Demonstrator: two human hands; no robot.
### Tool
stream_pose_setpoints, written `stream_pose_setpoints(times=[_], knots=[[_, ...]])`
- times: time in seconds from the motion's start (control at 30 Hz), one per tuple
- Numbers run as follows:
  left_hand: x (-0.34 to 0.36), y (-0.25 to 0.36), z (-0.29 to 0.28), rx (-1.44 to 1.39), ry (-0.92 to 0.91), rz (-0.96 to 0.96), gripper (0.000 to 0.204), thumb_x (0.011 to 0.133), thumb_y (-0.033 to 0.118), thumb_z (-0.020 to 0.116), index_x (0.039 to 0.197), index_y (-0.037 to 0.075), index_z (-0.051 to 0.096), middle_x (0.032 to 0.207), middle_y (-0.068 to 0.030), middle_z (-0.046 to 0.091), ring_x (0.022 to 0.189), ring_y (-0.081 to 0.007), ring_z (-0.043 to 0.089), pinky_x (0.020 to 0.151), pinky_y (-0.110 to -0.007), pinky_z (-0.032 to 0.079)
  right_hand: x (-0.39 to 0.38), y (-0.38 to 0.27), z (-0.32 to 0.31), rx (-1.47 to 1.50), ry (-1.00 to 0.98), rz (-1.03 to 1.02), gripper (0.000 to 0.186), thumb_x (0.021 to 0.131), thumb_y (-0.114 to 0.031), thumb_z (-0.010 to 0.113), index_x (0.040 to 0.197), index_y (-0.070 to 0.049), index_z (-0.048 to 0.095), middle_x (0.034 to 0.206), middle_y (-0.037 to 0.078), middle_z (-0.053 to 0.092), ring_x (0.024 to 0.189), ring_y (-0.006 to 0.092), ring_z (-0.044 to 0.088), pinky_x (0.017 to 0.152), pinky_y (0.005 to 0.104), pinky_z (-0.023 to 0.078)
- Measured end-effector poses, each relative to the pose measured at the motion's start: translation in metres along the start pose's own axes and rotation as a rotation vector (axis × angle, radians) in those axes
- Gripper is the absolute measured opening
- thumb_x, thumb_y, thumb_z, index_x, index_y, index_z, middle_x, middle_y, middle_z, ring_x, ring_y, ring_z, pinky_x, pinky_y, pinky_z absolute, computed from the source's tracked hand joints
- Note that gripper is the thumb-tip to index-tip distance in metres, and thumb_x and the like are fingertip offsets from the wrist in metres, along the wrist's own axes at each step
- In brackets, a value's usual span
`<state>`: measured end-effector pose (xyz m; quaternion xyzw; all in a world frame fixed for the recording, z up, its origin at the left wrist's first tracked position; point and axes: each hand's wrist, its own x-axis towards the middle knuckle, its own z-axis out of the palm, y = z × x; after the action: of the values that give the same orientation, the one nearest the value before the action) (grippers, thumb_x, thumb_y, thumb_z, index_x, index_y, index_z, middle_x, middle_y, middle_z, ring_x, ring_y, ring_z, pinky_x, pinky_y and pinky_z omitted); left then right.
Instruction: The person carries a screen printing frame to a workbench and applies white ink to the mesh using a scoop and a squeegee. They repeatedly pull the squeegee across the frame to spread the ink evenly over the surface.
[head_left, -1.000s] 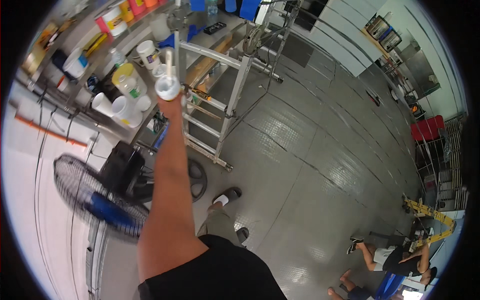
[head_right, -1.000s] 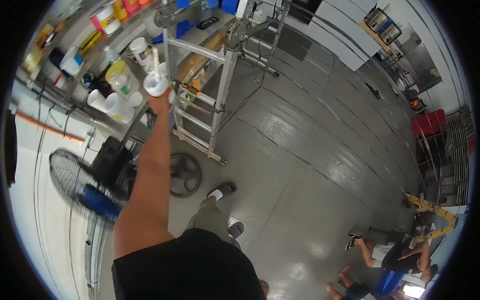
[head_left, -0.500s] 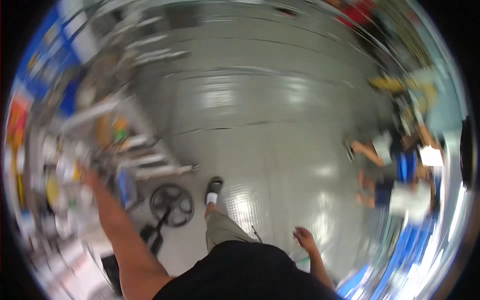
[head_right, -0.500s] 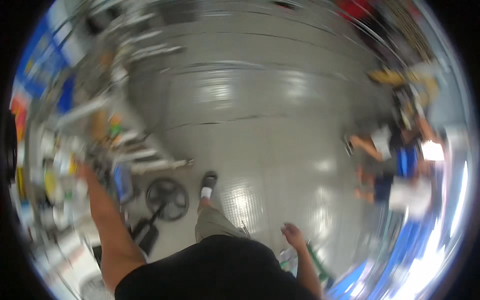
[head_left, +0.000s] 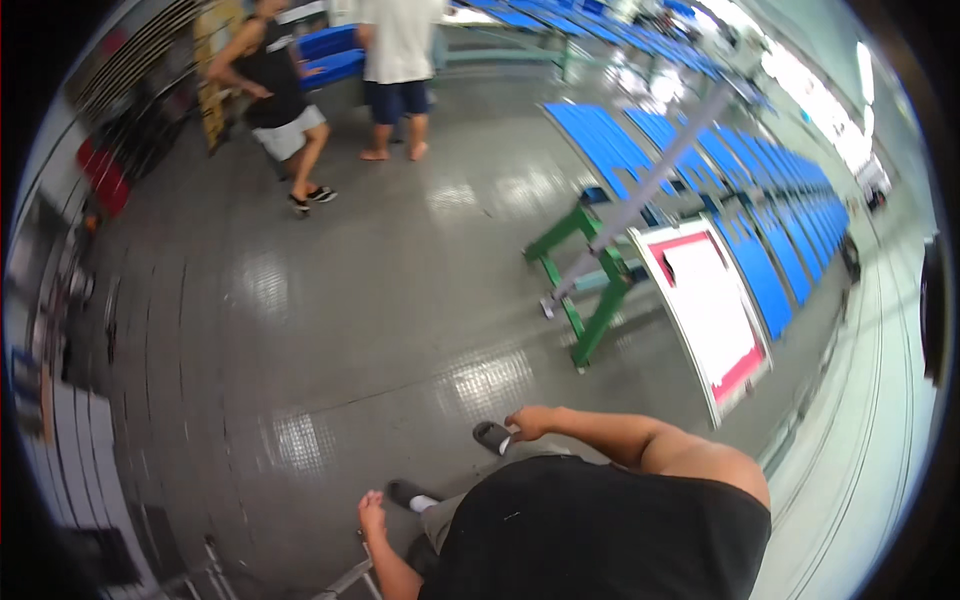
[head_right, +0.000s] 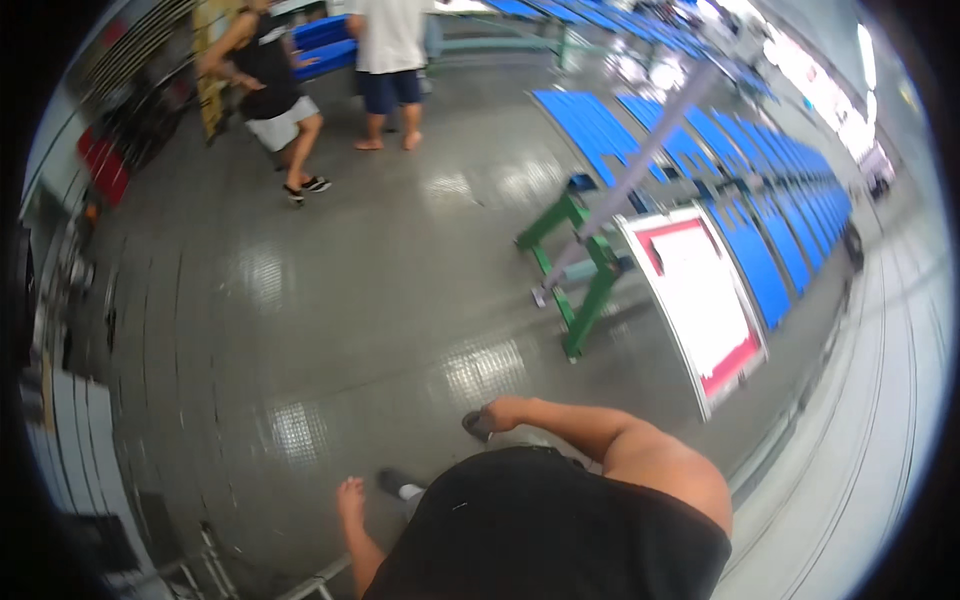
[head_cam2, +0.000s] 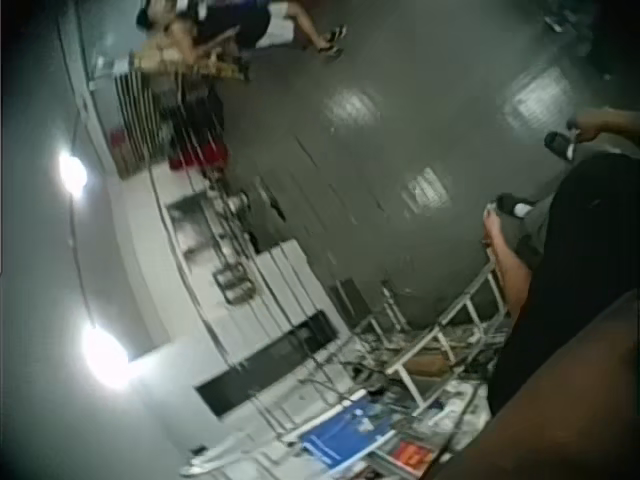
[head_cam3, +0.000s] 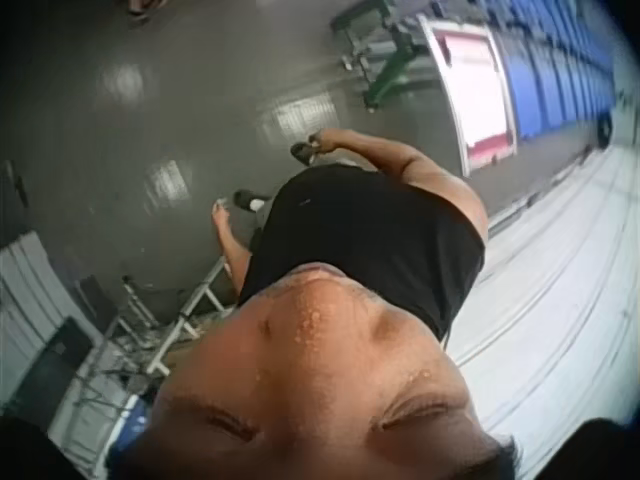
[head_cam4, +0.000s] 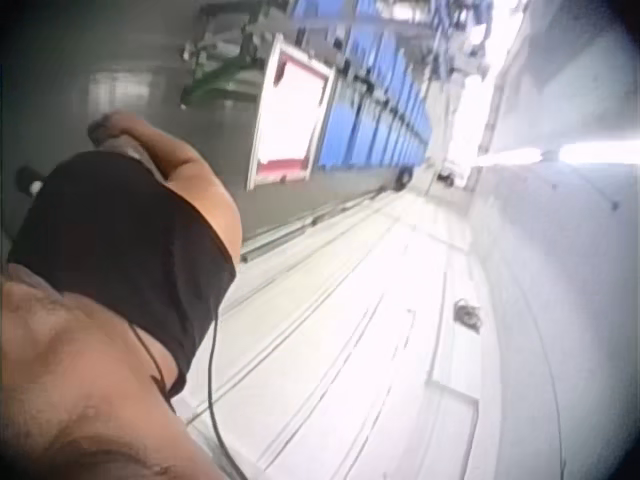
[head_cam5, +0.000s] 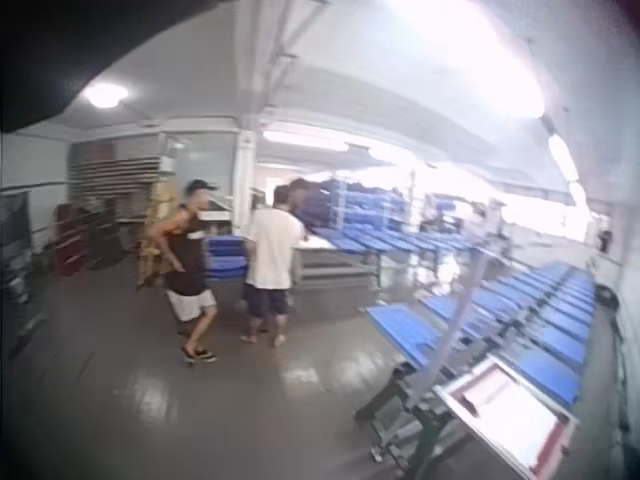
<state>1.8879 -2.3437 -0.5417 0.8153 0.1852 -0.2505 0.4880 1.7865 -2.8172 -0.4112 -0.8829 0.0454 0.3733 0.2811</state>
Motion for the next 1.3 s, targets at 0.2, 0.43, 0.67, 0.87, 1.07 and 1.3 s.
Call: stream_pose_setpoints(times=[0.2, 0.43, 0.67, 0.87, 1.07, 1.3], knots=[[-0.078, 0.133, 0.137, 0.425, -0.572, 0.268, 0.015, 0.081, 0.015, 0.071, 0.083, 0.001, 0.067, 0.074, -0.0019, 0.065, 0.067, -0.0126, 0.058, 0.065, -0.029, 0.048, -0.124, 0.119, 0.051, 0.193, 0.049, 0.124, 0.055, 0.082, -0.039, 0.065, 0.124, -0.005, 0.059, 0.113, 0.020, 0.065, 0.107, 0.0389, 0.060, 0.091, 0.0447, 0.048], [-0.149, 0.097, 0.305, 0.617, -0.792, 0.290, 0.022, 0.086, 0.020, 0.067, 0.079, 0.000, 0.063, 0.075, -0.0065, 0.065, 0.068, -0.0174, 0.060, 0.066, -0.034, 0.049, -0.311, 0.150, 0.094, 0.588, 0.336, 0.192, 0.049, 0.090, -0.037, 0.061, 0.126, -0.005, 0.055, 0.114, 0.018, 0.065, 0.100, 0.0339, 0.064, 0.087, 0.0418, 0.050], [-0.288, 0.036, 0.402, 0.667, -0.977, 0.238, 0.047, 0.096, 0.043, 0.051, 0.084, 0.001, 0.067, 0.086, -0.0139, 0.066, 0.084, -0.0254, 0.061, 0.080, -0.038, 0.047, -0.485, 0.189, 0.082, 0.639, 0.392, 0.087, 0.045, 0.091, -0.033, 0.062, 0.124, -0.003, 0.057, 0.111, 0.017, 0.066, 0.096, 0.0291, 0.066, 0.084, 0.0378, 0.052], [-0.435, 0.074, 0.496, 0.635, -1.269, 0.326, 0.049, 0.099, 0.046, 0.045, 0.100, 0.003, 0.067, 0.102, -0.0120, 0.064, 0.099, -0.0229, 0.059, 0.088, -0.035, 0.045, -0.548, 0.336, 0.007, 0.584, 0.677, 0.115, 0.039, 0.091, -0.028, 0.063, 0.119, -0.002, 0.060, 0.101, 0.014, 0.069, 0.092, 0.0264, 0.066, 0.080, 0.0363, 0.051], [-0.543, 0.046, 0.631, 0.309, -1.318, 0.104, 0.051, 0.100, 0.048, 0.044, 0.117, 0.003, 0.061, 0.105, -0.0112, 0.064, 0.101, -0.0212, 0.059, 0.090, -0.033, 0.045, -0.529, 0.541, -0.108, 0.141, 0.874, -0.081, 0.036, 0.087, -0.027, 0.067, 0.114, -0.003, 0.063, 0.112, 0.016, 0.065, 0.107, 0.0340, 0.057, 0.093, 0.0411, 0.045], [-0.651, 0.064, 0.784, -0.024, -1.263, -0.049, 0.046, 0.100, 0.044, 0.046, 0.111, 0.003, 0.062, 0.105, -0.0038, 0.064, 0.096, -0.0136, 0.059, 0.085, -0.028, 0.047, -0.358, 0.680, -0.268, -0.437, 0.718, 0.128, 0.065, 0.091, -0.052, 0.052, 0.143, -0.015, 0.040, 0.149, 0.013, 0.036, 0.135, 0.0372, 0.035, 0.105, 0.0608, 0.034]])
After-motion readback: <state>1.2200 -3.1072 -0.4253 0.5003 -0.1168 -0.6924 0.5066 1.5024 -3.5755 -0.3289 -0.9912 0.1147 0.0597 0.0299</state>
